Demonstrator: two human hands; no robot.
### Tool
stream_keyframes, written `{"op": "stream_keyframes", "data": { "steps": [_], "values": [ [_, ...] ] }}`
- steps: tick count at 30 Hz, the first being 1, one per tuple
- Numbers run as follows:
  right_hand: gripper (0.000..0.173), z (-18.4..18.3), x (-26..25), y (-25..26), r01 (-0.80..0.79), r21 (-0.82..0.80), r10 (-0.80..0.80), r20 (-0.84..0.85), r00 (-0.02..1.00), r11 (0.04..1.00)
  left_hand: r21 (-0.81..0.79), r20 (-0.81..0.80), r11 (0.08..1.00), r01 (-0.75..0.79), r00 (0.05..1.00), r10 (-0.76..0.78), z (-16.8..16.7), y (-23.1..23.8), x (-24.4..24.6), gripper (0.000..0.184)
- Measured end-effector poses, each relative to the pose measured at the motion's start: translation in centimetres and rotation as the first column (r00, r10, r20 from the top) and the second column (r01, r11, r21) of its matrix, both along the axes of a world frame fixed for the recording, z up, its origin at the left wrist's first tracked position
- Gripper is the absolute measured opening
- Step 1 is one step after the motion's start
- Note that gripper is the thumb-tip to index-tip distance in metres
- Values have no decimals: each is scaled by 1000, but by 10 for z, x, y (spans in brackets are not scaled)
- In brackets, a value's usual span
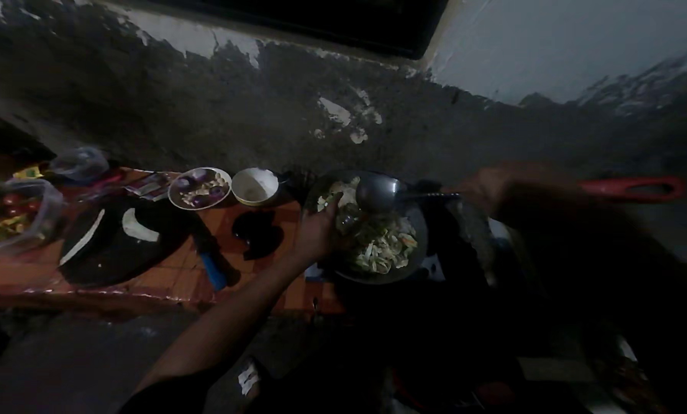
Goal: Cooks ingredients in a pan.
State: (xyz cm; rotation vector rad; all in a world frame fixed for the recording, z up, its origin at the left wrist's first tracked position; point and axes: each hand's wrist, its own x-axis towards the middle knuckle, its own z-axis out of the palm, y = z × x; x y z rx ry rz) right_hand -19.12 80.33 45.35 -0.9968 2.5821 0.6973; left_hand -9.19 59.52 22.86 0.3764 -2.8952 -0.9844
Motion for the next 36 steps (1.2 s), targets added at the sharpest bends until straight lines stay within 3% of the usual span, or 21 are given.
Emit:
{"op": "stream_keyframes", "data": {
  "steps": [3,4,6,7,9,11,15,18,22,36],
  "values": [
    [35,-1,18,2,-13,-19,10,-106,994,1000,-14,-50,1000,-10,999,9,0,-1,1,99],
    [32,-8,20,12,-120,-121,98,-174,980,985,-15,-81,1000,-17,997,16,-2,-2,1,100],
    [25,-25,17,34,-396,-342,287,-327,900,852,3,-126,1000,-24,992,24,-2,-5,4,100],
    [22,-28,20,39,-422,-379,295,-349,890,824,9,-131,1000,-27,991,28,0,-7,7,99],
    [19,-31,22,46,-365,-393,246,-320,915,844,53,-106,998,-41,993,47,5,-12,13,100],
    [15,-43,19,47,-245,-361,191,-180,965,900,76,-109,995,-65,991,73,9,-18,19,101],
    [27,-97,12,20,-85,-84,96,129,987,993,84,-203,992,-92,973,107,10,-32,26,94],
    [28,-130,9,11,-42,-111,68,243,968,993,107,-222,989,-98,968,120,10,-39,30,96],
    [28,-149,6,6,-21,-149,60,266,962,989,100,-260,990,-102,957,125,9,-44,32,96],
    [30,-155,4,-5,-58,-1,56,275,960,998,69,-225,991,-113,966,126,12,-44,31,95]
  ]
}}
